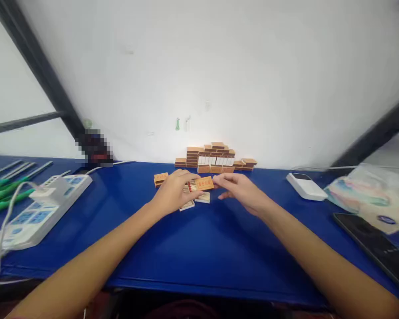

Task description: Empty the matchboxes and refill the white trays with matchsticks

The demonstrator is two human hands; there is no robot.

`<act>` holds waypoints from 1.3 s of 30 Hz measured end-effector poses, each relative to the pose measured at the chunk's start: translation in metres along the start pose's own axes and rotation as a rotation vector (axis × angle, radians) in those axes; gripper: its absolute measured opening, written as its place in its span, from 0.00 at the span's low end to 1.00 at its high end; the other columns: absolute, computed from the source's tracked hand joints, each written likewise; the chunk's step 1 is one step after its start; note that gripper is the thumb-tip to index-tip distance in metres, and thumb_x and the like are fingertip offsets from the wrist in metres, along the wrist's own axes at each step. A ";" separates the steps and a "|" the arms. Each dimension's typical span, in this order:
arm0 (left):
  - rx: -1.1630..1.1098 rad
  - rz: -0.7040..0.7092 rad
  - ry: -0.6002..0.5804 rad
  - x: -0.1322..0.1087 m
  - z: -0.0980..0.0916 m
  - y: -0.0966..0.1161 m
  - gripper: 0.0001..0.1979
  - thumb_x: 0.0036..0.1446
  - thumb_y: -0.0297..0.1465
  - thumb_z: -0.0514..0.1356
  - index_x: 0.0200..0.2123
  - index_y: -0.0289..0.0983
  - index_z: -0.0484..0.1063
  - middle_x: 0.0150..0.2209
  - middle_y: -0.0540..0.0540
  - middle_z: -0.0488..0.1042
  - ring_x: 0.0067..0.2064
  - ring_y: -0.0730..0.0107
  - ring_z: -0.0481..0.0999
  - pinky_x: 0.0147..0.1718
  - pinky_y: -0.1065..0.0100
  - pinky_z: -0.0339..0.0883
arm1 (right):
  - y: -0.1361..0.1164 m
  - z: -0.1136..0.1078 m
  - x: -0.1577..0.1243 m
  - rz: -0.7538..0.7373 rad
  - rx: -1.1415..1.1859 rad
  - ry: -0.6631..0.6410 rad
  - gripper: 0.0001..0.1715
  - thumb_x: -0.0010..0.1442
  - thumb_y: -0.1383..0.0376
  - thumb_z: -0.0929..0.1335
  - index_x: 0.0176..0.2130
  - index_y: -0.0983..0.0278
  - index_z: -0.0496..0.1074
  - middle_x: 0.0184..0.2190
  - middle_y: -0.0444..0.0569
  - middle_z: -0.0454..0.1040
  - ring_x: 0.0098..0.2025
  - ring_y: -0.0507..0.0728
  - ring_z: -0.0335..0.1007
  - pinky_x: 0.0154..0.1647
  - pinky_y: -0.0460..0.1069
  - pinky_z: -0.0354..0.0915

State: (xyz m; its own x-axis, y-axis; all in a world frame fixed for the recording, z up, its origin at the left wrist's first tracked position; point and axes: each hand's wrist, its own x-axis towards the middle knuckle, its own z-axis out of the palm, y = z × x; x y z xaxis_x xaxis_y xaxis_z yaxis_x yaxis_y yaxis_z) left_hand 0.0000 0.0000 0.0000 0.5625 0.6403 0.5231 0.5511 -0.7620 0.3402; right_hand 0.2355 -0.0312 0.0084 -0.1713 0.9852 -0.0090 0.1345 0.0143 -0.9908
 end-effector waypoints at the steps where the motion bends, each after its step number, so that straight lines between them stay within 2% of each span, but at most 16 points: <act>1: 0.001 -0.013 -0.019 0.000 -0.001 0.001 0.21 0.58 0.41 0.70 0.51 0.37 0.77 0.44 0.44 0.81 0.45 0.60 0.75 0.46 0.62 0.68 | 0.002 0.003 0.000 0.000 0.000 -0.009 0.21 0.55 0.49 0.76 0.33 0.65 0.79 0.41 0.51 0.79 0.44 0.57 0.72 0.33 0.46 0.74; 4: 0.020 -0.066 -0.052 -0.001 -0.004 0.004 0.20 0.58 0.43 0.70 0.50 0.39 0.79 0.42 0.45 0.81 0.43 0.61 0.76 0.42 0.63 0.67 | 0.005 0.005 0.001 0.002 -0.006 -0.001 0.18 0.54 0.52 0.77 0.31 0.65 0.78 0.40 0.52 0.80 0.40 0.56 0.72 0.30 0.46 0.73; 7: 0.062 -0.139 -0.047 0.000 -0.008 0.004 0.19 0.58 0.47 0.69 0.46 0.42 0.81 0.37 0.46 0.80 0.39 0.61 0.76 0.38 0.63 0.65 | 0.002 -0.011 0.007 0.006 -0.017 0.061 0.13 0.55 0.58 0.76 0.30 0.66 0.78 0.40 0.54 0.80 0.40 0.57 0.74 0.29 0.45 0.73; 9: 0.067 -0.172 -0.037 0.001 -0.009 0.004 0.20 0.57 0.48 0.69 0.46 0.42 0.81 0.37 0.46 0.79 0.38 0.61 0.75 0.37 0.64 0.65 | 0.001 -0.034 0.015 0.031 -0.020 0.149 0.09 0.56 0.62 0.75 0.31 0.66 0.78 0.40 0.55 0.80 0.38 0.56 0.75 0.25 0.44 0.72; 11: 0.047 -0.168 -0.056 0.000 -0.005 0.007 0.20 0.57 0.48 0.70 0.47 0.41 0.81 0.39 0.45 0.79 0.40 0.60 0.76 0.39 0.63 0.66 | 0.001 -0.062 0.024 0.047 -0.026 0.304 0.05 0.59 0.66 0.73 0.35 0.67 0.78 0.40 0.55 0.80 0.33 0.53 0.74 0.21 0.42 0.67; 14: 0.013 -0.084 -0.136 -0.006 0.008 0.020 0.23 0.56 0.48 0.70 0.49 0.40 0.79 0.40 0.43 0.78 0.43 0.58 0.76 0.42 0.61 0.67 | 0.009 -0.105 0.040 0.062 -0.149 0.569 0.06 0.64 0.67 0.69 0.34 0.67 0.74 0.36 0.54 0.79 0.25 0.49 0.69 0.15 0.41 0.59; 16: -0.001 -0.016 -0.220 -0.012 0.018 0.032 0.24 0.56 0.49 0.70 0.49 0.39 0.78 0.41 0.43 0.77 0.43 0.57 0.75 0.41 0.61 0.68 | 0.017 -0.126 0.051 0.082 -0.206 0.643 0.06 0.64 0.68 0.69 0.34 0.66 0.72 0.33 0.53 0.79 0.23 0.48 0.67 0.14 0.42 0.57; 18: -0.006 0.052 -0.279 -0.018 0.027 0.042 0.24 0.56 0.49 0.70 0.47 0.38 0.78 0.41 0.42 0.76 0.44 0.56 0.75 0.42 0.60 0.68 | 0.025 -0.136 0.062 0.080 -0.247 0.654 0.06 0.65 0.68 0.70 0.34 0.65 0.70 0.31 0.51 0.78 0.21 0.48 0.66 0.14 0.42 0.56; 21: -0.037 0.166 -0.328 -0.024 0.037 0.050 0.22 0.58 0.47 0.69 0.46 0.36 0.77 0.40 0.43 0.77 0.46 0.57 0.75 0.46 0.59 0.68 | 0.033 -0.138 0.077 0.031 -0.304 0.631 0.07 0.64 0.66 0.71 0.36 0.65 0.70 0.27 0.49 0.78 0.19 0.49 0.64 0.16 0.43 0.57; 26: -0.070 0.250 -0.274 -0.026 0.042 0.045 0.24 0.58 0.50 0.68 0.44 0.36 0.77 0.43 0.43 0.78 0.47 0.58 0.74 0.50 0.57 0.67 | 0.041 -0.132 0.089 -0.019 -0.388 0.513 0.10 0.66 0.63 0.71 0.35 0.66 0.71 0.29 0.51 0.80 0.18 0.48 0.64 0.18 0.44 0.60; 33: -0.070 0.252 -0.278 -0.026 0.042 0.046 0.25 0.59 0.50 0.67 0.47 0.35 0.78 0.43 0.43 0.78 0.47 0.57 0.74 0.50 0.56 0.67 | 0.055 -0.136 0.093 -0.057 -0.492 0.591 0.15 0.64 0.57 0.73 0.39 0.64 0.68 0.29 0.52 0.82 0.17 0.49 0.67 0.19 0.44 0.63; 36: -0.068 0.249 -0.287 -0.026 0.041 0.047 0.24 0.59 0.50 0.67 0.48 0.35 0.78 0.42 0.43 0.78 0.47 0.57 0.74 0.49 0.58 0.67 | 0.058 -0.135 0.093 -0.076 -0.507 0.587 0.13 0.65 0.58 0.72 0.39 0.64 0.69 0.30 0.52 0.82 0.16 0.49 0.67 0.20 0.43 0.63; 39: -0.070 0.251 -0.289 -0.026 0.042 0.046 0.24 0.60 0.49 0.66 0.48 0.36 0.77 0.42 0.43 0.78 0.47 0.57 0.74 0.48 0.58 0.67 | 0.061 -0.131 0.094 -0.066 -0.516 0.557 0.08 0.64 0.65 0.72 0.38 0.65 0.70 0.31 0.51 0.82 0.17 0.48 0.67 0.21 0.43 0.64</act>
State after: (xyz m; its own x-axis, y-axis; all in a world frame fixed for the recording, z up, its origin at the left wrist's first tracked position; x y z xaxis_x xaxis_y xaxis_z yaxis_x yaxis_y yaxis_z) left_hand 0.0365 -0.0477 -0.0306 0.8307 0.4259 0.3585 0.3359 -0.8970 0.2873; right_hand 0.3553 0.0843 -0.0350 0.3046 0.9182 0.2531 0.6034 0.0195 -0.7972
